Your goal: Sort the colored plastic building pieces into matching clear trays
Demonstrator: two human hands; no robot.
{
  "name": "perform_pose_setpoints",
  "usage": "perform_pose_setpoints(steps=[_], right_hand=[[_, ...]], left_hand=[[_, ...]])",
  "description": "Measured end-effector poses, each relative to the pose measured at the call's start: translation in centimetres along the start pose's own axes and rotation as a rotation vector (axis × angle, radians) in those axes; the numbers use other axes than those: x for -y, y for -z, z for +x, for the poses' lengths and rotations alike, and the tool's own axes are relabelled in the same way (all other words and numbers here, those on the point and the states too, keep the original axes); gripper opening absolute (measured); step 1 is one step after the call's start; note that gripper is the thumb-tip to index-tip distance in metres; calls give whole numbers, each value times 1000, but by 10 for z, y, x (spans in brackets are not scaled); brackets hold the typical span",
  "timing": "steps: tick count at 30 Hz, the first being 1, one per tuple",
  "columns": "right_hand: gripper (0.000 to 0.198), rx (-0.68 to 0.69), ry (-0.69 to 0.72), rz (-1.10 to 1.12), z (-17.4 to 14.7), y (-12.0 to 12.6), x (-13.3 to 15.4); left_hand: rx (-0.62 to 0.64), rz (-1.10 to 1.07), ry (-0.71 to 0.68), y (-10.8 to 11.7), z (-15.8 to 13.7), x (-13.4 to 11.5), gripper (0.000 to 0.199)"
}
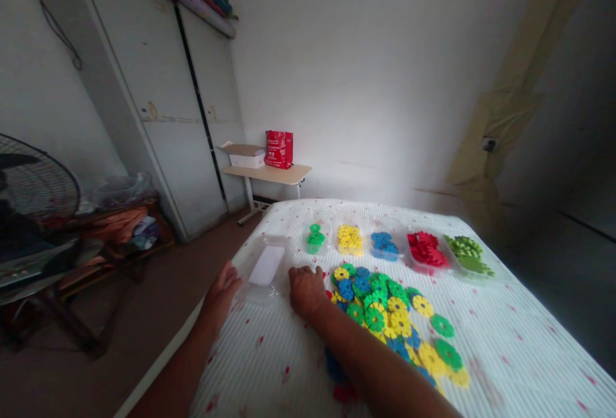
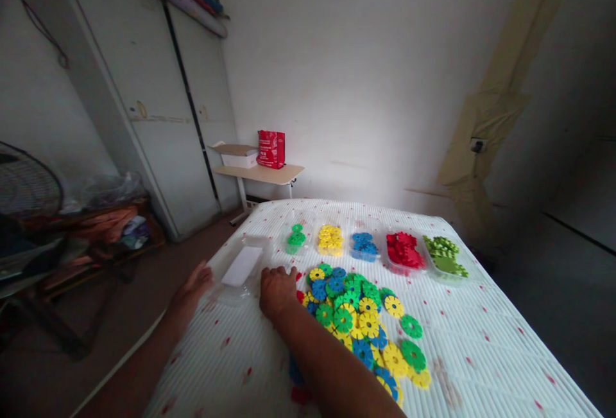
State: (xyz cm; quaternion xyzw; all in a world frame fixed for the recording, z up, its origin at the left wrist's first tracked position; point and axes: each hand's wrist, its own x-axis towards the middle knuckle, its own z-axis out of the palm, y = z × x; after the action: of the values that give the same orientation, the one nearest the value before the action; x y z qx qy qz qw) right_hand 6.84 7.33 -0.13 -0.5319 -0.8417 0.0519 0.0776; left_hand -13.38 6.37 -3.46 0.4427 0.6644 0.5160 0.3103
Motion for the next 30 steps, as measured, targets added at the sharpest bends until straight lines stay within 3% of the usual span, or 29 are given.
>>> perform_pose_setpoints(steps=[11, 14, 17, 20, 24, 27, 30], right_hand=[[33, -1, -41, 17, 0, 5, -5], [31, -70, 30, 2, -15, 17, -6], [31, -206, 172, 12, -44, 31, -15], [29, -317, 168, 101, -85, 43, -47], [29, -499, 16, 47, -139, 54, -122], [25, -590, -97, 26, -173, 56, -175], [24, -706, -201, 2, -199, 47, -214]], left_hand=[[-17, 41, -150, -39, 16, -25, 50], [-113, 43, -163, -40, 16, -22, 51], [-306, 95, -195, -35, 7, -16, 52], [-357, 262, -396, -30, -10, -16, 42], [-124, 388, -744, -44, -42, -29, 26], [58, 381, -844, -73, -61, -43, 25], [160, 361, -810, -106, -68, -49, 29]])
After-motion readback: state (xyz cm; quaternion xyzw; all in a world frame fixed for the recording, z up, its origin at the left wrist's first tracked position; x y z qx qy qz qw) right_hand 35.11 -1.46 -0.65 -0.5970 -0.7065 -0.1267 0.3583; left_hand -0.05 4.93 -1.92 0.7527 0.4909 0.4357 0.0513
